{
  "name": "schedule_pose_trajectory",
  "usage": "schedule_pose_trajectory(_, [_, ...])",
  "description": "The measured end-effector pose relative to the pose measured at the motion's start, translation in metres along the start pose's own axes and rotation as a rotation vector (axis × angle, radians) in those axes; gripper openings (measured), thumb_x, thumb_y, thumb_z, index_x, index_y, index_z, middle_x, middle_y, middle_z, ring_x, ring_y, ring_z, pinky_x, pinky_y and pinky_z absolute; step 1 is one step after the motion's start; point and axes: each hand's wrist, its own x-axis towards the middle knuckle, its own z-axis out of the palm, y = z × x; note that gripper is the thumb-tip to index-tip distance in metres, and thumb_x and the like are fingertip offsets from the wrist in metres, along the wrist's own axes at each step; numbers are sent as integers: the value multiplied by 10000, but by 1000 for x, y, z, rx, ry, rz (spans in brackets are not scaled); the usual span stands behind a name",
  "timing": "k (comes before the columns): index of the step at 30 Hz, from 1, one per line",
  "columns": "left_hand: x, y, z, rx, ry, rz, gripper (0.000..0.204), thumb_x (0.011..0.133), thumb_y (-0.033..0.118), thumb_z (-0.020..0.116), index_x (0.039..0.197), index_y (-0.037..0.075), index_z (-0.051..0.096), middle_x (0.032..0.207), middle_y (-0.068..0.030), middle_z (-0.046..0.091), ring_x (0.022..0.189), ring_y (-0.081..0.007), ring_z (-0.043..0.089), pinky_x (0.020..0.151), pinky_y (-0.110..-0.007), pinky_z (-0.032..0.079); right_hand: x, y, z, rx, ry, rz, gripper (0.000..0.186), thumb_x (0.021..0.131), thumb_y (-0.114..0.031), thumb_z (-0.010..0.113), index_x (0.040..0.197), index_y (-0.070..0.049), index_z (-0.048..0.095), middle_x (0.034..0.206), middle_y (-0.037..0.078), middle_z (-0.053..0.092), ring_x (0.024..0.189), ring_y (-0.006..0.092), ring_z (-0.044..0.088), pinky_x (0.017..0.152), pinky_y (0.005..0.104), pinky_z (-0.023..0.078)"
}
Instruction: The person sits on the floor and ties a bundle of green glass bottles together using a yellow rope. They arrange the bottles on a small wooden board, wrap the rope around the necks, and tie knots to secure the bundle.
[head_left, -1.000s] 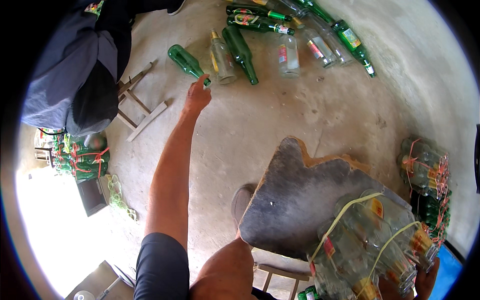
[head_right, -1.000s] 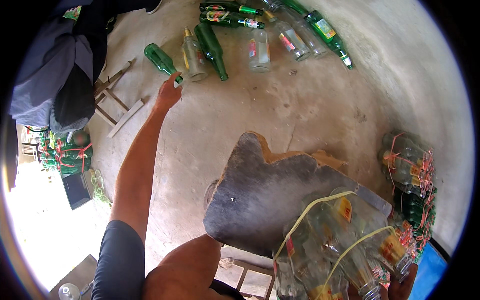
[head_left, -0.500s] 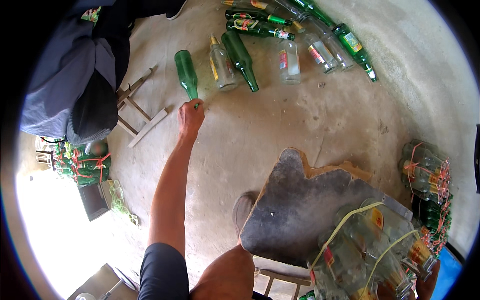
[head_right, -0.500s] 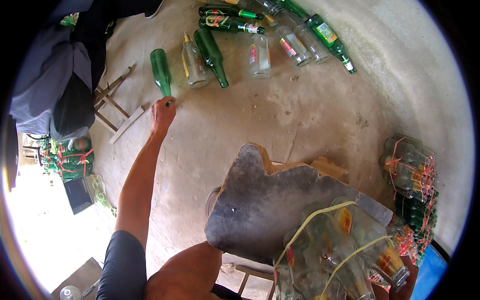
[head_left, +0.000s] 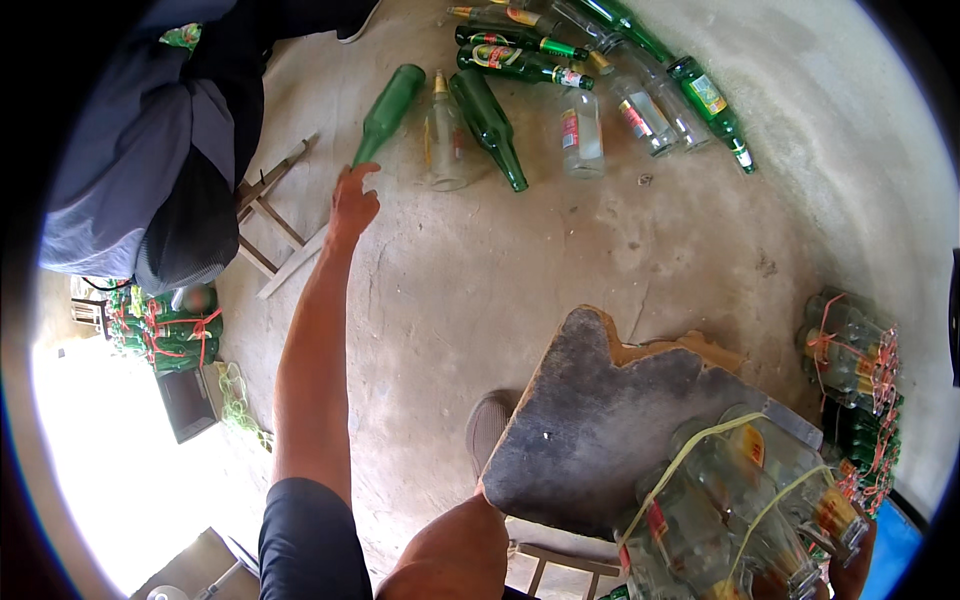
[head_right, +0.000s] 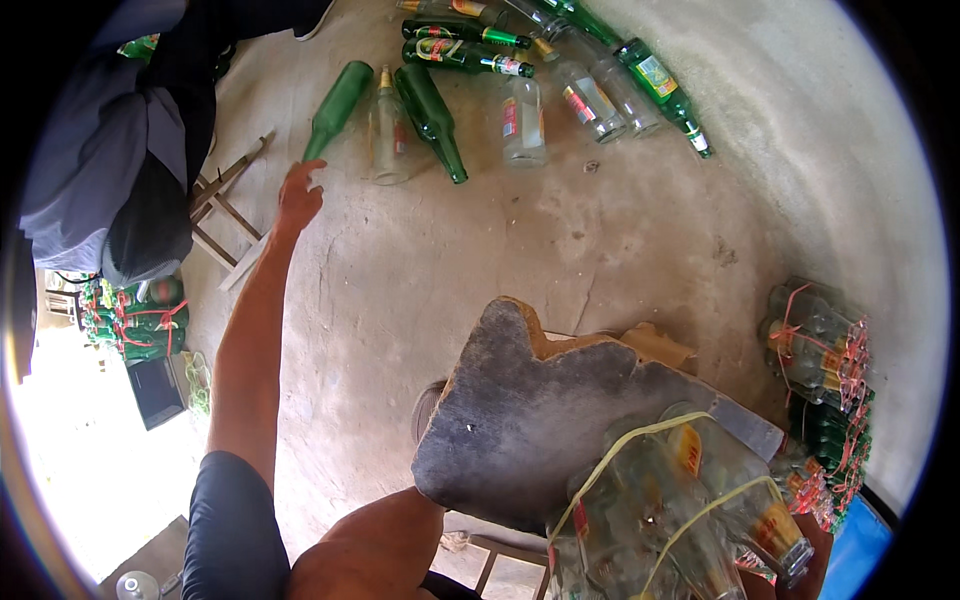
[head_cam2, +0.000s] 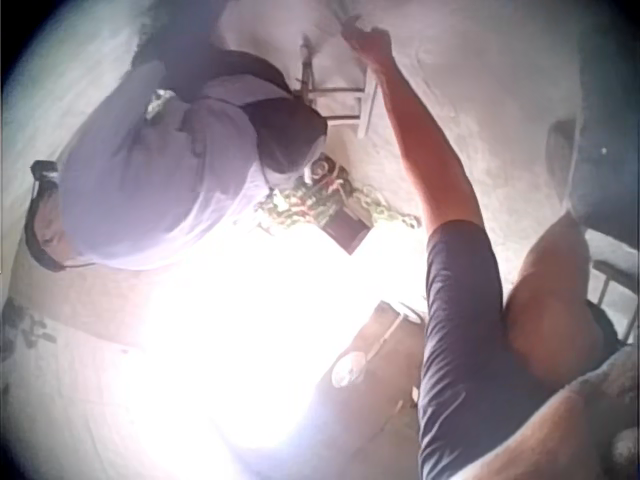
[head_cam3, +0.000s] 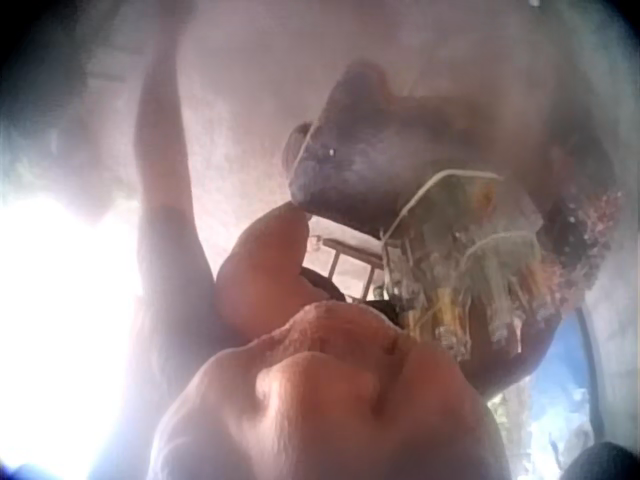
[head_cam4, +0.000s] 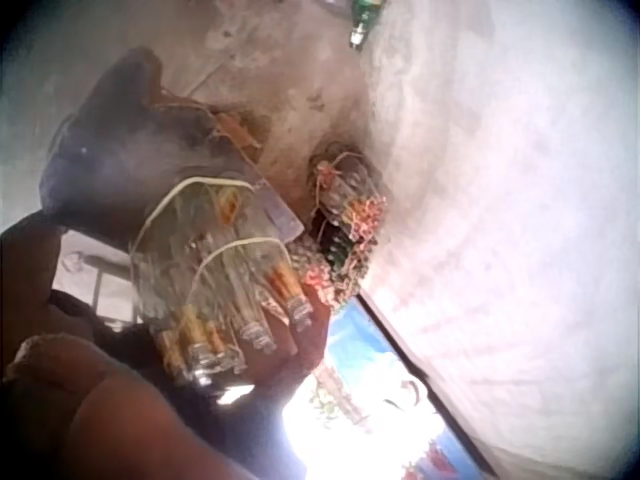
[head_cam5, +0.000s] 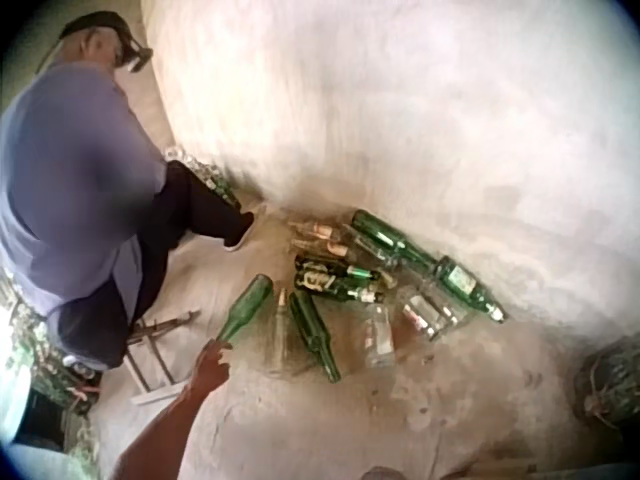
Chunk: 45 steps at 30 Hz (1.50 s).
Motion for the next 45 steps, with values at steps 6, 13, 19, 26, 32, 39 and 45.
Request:
schedule_pose_trajectory(6, [3, 0, 9, -122, -10, -102, 428, 873, 5, 675, 1292, 73, 619, 1313, -198, 663, 1181, -375, 702, 954, -435, 565, -7, -3, 4, 418, 57, 147, 335, 952, -110, 745, 1267, -19, 674, 1152, 171, 698, 1024, 275, 673, 835, 388, 562])
schedule_pose_trajectory(13, [-60, -1, 19, -177, 71, -120, 382, 865, 35, 711, 1239, 21, 635, 1213, -237, 676, 1129, -379, 713, 953, -457, 563, -21, -15, 5, 359, 77, 30, 372, 959, -158, 746, 1298, -23, 669, 1064, 164, 695, 962, 299, 658, 818, 413, 545])
schedule_pose_trajectory(19, [-133, 31, -3, -57, 99, -16, 212, 902, 104, 721, 1097, 26, 700, 1236, -144, 692, 1077, -372, 676, 924, -460, 544, -43, -38, 0, -446, -24, -400, 363, 1013, -159, 645, 1347, -19, 640, 1063, 149, 686, 1006, 328, 617, 907, 437, 475])
schedule_pose_trajectory(26, [-260, 80, -31, -340, 43, -399, 289, 923, 164, 738, 1188, 51, 707, 812, -171, 741, 763, -283, 719, 681, -375, 541, -64, -73, 19, -257, 125, -670, 167, 1039, -25, 564, 1145, -16, 693, 1036, 111, 685, 980, 245, 595, 866, 360, 458])
schedule_pose_trajectory(32, [-344, 193, -108, -794, -141, -680, 365, 1007, 213, 668, 1311, 14, 635, 1272, -113, 674, 1080, -230, 715, 891, -388, 603, -79, -98, 15, -247, 24, -555, 159, 1034, -28, 563, 1141, -49, 678, 1020, 117, 689, 891, 317, 608, 838, 409, 467])
schedule_pose_trajectory(39, [-352, 289, -198, -985, -78, -548, 288, 1060, 222, 646, 1262, 18, 654, 1210, -84, 696, 1003, -171, 684, 900, -357, 588, -99, -94, 19, -45, 146, -714, 117, 1039, -55, 560, 1097, -38, 660, 873, 160, 648, 781, 327, 611, 720, 428, 467])
schedule_pose_trajectory(45, [-315, 382, -255, -944, -302, -182, 260, 1075, 206, 618, 1254, 23, 666, 1147, -78, 716, 938, -139, 659, 932, -363, 576, -95, -97, 20, 115, 115, -846, 86, 1021, -63, 598, 1069, -5, 640, 780, 205, 613, 659, 347, 577, 636, 411, 462])
